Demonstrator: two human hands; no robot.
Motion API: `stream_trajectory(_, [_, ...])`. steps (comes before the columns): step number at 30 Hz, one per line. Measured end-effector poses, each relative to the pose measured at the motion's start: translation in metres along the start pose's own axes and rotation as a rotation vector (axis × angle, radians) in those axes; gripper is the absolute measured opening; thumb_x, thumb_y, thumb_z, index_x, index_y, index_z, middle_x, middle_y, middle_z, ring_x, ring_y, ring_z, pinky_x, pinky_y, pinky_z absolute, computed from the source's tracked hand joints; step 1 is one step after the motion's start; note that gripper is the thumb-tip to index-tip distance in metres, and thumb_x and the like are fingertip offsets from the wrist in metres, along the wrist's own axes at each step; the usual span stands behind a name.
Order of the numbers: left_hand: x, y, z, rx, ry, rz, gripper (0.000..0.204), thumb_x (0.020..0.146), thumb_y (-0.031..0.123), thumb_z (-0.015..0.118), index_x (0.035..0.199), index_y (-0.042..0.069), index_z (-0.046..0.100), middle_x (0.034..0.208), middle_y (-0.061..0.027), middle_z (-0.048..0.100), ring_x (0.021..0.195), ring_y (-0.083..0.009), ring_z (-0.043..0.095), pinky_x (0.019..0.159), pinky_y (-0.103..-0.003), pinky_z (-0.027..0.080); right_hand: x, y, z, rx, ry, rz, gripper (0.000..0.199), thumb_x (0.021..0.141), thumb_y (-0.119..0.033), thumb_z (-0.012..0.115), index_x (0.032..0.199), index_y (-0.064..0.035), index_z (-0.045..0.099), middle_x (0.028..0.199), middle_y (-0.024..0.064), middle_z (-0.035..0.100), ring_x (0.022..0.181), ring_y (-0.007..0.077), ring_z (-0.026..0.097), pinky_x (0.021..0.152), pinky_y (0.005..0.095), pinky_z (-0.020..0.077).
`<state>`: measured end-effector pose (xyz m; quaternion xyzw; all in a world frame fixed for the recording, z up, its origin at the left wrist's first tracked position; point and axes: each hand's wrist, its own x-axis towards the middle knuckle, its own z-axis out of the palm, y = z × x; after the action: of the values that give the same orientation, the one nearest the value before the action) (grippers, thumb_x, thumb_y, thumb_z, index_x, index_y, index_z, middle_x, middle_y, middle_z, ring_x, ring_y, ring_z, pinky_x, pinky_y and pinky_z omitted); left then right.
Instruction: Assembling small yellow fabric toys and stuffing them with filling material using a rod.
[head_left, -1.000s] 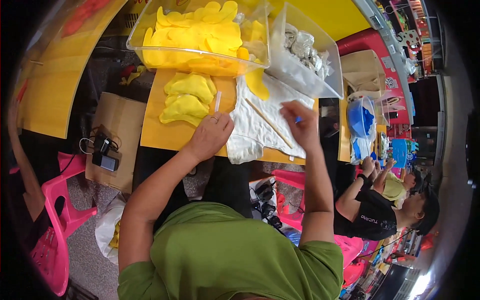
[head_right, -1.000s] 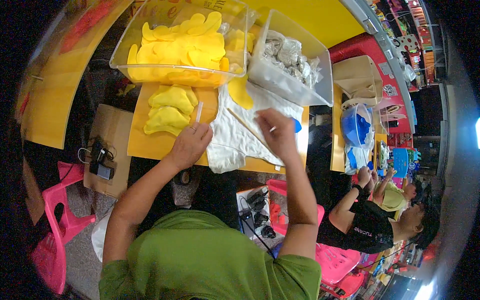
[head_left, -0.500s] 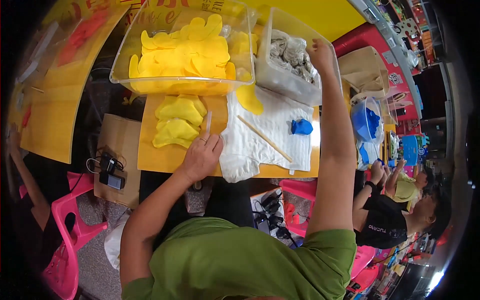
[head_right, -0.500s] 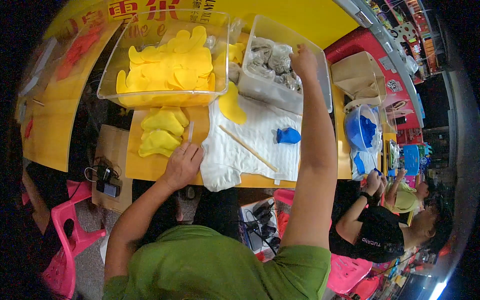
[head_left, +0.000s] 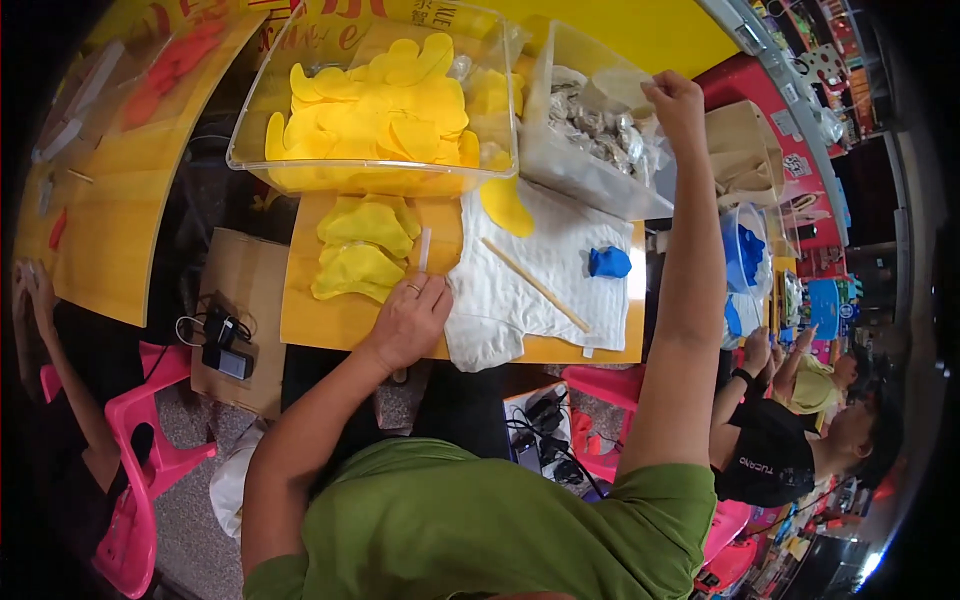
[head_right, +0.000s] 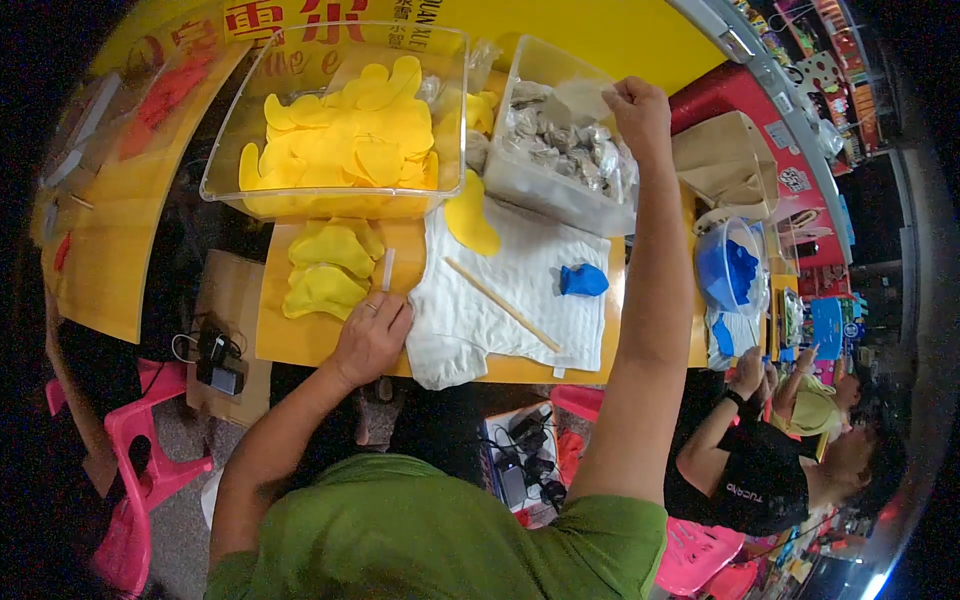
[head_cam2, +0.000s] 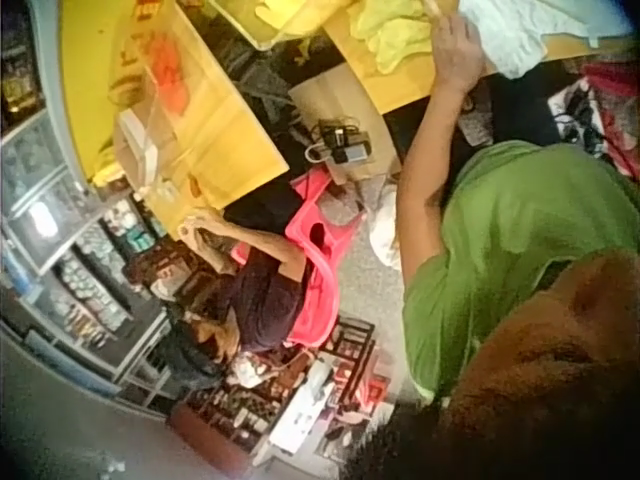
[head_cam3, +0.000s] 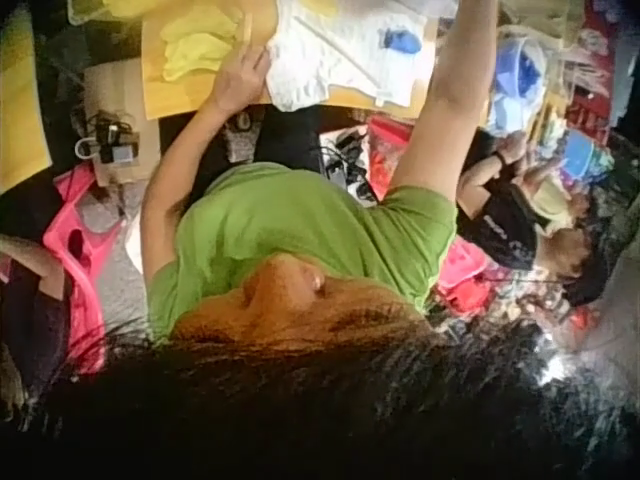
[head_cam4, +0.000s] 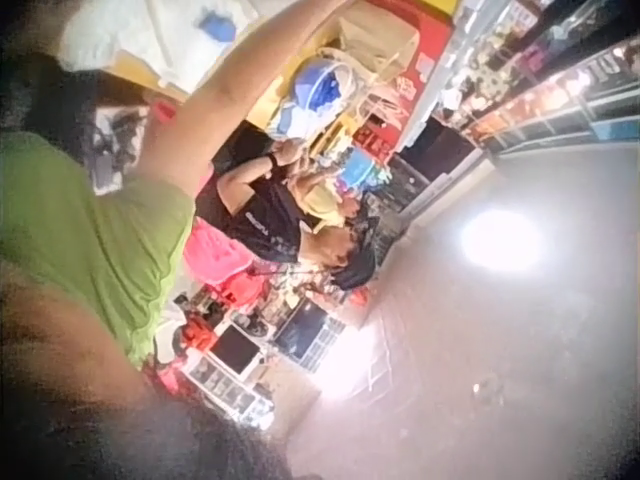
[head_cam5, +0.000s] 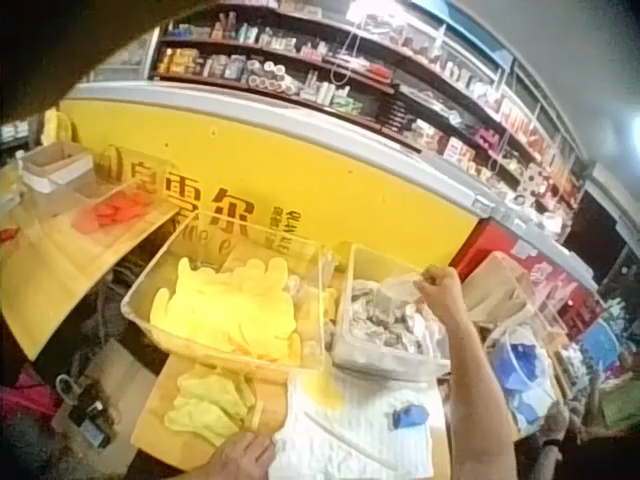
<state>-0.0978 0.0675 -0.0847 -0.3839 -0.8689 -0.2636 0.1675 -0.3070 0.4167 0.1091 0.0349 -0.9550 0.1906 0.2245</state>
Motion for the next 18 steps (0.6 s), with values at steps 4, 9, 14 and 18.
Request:
stream_trajectory(4, [-0.008,0.001,0.000,-0.013,0.122,0.025,0.021,0.076,0.007,0.059,0.094,-0.001,0.054,0.091,-0.0129,0.052,0.079,-0.0303,0.054,0.069,-0.036,0.047,-0.031,-0.061,-0.042,0.460,-0.041,-0.049,0.016,0.084,-0.012,0.062,0.073,-0.0002,0.060,0.064,-0.0044,0.052,0.059,0.0045,0.043,0.053,0.0210,0.0344])
stream_trajectory(9, [0.003,0.033,-0.020,-0.719,0.154,-0.460,0.030,0.080,0.015,0.064,0.106,0.003,0.054,0.098,-0.0102,0.057,0.084,-0.0241,0.057,0.071,-0.032,0.047,-0.094,-0.125,-0.077,0.766,-0.102,-0.103,0.014,0.087,-0.012,0.058,0.079,-0.0011,0.061,0.071,-0.0022,0.057,0.062,0.0064,0.050,0.056,0.0216,0.0382])
stream_trajectory(14, [0.023,0.083,-0.057,-1.862,0.357,-0.564,0.041,0.087,0.021,0.062,0.119,0.001,0.048,0.105,-0.0104,0.057,0.093,-0.0155,0.057,0.076,-0.029,0.048,-0.180,-0.163,-0.057,1.051,-0.321,0.119,0.009,0.087,-0.010,0.057,0.083,-0.0017,0.061,0.072,0.0017,0.061,0.060,0.0101,0.057,0.055,0.0248,0.0472])
stream_trajectory(18, [-0.008,0.084,-0.076,-1.823,0.079,-0.807,0.024,0.089,0.012,0.058,0.110,0.000,0.053,0.078,-0.0048,0.063,0.058,-0.0114,0.061,0.050,-0.020,0.048,-0.246,-0.160,0.005,1.337,-0.314,0.350,0.007,0.085,-0.008,0.060,0.084,-0.0017,0.060,0.068,0.0013,0.059,0.055,0.0084,0.054,0.049,0.0231,0.0452])
